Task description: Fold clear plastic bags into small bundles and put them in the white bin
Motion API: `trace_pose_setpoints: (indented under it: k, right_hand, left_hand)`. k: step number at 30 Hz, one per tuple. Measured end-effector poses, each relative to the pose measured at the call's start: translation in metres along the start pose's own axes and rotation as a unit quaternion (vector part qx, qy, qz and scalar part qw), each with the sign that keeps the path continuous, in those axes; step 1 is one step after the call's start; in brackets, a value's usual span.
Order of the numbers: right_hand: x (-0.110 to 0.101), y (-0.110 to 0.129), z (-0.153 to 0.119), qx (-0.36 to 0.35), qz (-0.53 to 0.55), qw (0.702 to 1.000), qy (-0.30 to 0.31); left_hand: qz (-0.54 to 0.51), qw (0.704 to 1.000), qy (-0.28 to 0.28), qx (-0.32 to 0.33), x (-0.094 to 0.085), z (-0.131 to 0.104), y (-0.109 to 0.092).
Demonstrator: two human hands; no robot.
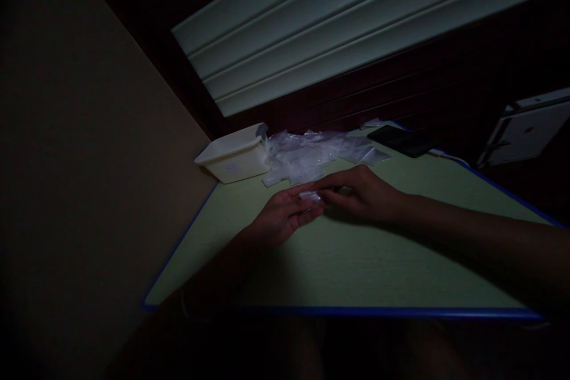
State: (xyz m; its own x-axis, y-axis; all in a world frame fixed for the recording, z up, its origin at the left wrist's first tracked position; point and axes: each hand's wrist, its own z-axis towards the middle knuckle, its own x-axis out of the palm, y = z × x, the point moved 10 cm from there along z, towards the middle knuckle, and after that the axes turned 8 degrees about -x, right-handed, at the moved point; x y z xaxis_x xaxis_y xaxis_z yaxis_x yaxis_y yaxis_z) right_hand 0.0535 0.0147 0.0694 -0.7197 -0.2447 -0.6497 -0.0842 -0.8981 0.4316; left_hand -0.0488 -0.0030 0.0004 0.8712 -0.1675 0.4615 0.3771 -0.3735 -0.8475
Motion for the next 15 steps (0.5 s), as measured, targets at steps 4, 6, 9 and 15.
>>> trace_pose_setpoints:
  k: [4, 6, 9, 15]
  right_hand:
    - [0.0013, 0.0023, 0.0, -0.011, -0.001, 1.0, 0.012]
    - [0.0024, 0.0026, -0.0002, -0.012, -0.011, 1.0, 0.02]
    - [0.0019, 0.0018, -0.0008, -0.014, -0.035, 0.999, 0.019]
    - [-0.0001, -0.001, -0.0021, -0.011, -0.046, 0.999, 0.008]
  left_hand:
    - [-0.003, 1.0, -0.013, -0.01, -0.0023, 0.0014, 0.0022]
    - [-0.001, 1.0, -0.012, -0.016, -0.0027, 0.0022, 0.0038]
    - [0.011, 1.0, 0.005, -0.027, -0.0003, 0.0034, 0.007]
    - [0.026, 0.999, 0.02, -0.029, 0.002, 0.0029, 0.0086]
